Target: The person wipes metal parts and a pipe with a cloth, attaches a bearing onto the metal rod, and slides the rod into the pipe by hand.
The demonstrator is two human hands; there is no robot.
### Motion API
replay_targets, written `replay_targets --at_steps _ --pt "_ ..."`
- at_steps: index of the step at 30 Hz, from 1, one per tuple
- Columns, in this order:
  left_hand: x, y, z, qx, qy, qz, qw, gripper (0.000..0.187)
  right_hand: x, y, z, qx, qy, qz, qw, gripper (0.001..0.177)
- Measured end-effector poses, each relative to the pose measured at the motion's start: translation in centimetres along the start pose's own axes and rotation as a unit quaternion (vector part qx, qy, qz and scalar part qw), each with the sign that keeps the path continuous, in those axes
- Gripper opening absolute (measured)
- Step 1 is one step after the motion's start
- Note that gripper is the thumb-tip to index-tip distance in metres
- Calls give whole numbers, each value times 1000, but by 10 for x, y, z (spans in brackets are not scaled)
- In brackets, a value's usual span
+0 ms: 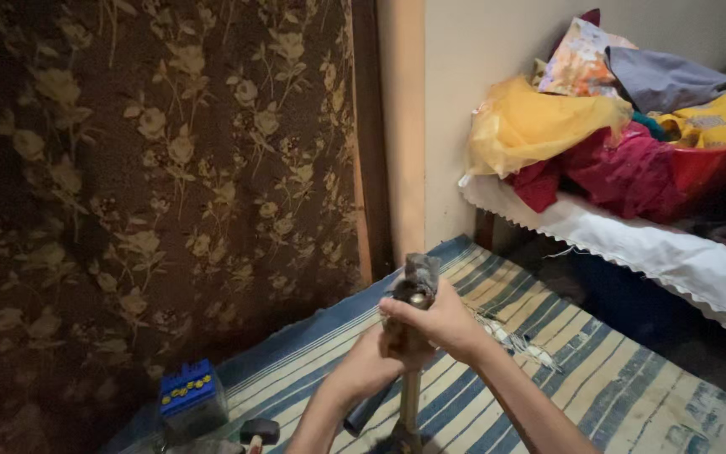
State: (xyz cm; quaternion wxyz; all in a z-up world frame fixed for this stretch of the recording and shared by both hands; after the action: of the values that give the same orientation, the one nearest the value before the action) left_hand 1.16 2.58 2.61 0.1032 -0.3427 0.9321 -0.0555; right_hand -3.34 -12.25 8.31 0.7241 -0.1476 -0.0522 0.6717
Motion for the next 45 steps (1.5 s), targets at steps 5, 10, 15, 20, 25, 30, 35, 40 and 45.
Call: replay_targets --at_steps 5,10,15,20,25,30,35,40,45 --pt "1 17 -21 -60 49 52 996 25 4 -6 1 -16 -351 311 883 49" --pt "0 25 -21 -34 112 64 991 24 5 5 34 -28 -425 341 838 82" --pt "-14 24 0 -84 62 21 994 26 19 18 7 112 -272 59 954 53" --pt "-24 17 19 5 106 72 992 33 19 41 5 101 -227 14 969 47" --pt "-15 20 1 7 113 51 992 43 0 20 13 26 -108 124 986 45" --pt "-4 17 -4 -27 46 39 998 48 9 -4 2 25 -207 249 946 34" --pt "5 11 22 -24 -30 -8 999 35 45 6 5 -10 -120 -34 992 31" --pt "25 11 39 216 -153 -90 960 41 66 31 23 -96 149 -448 876 27" --pt "40 -4 75 71 -120 -150 979 27 37 23 -1 -83 0 -203 976 30"
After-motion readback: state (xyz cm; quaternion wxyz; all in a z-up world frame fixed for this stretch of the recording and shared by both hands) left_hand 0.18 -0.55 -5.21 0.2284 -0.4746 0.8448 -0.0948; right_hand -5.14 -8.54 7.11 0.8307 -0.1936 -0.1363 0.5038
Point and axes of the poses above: each hand's wrist, its own y-axis away from the middle knuckle, its own x-axis out of the palm, z = x × y, the point moved 2 cm from there along -y, towards the middle knuckle, and after that the axes turned 5 degrees about x, right-handed, at the moved point
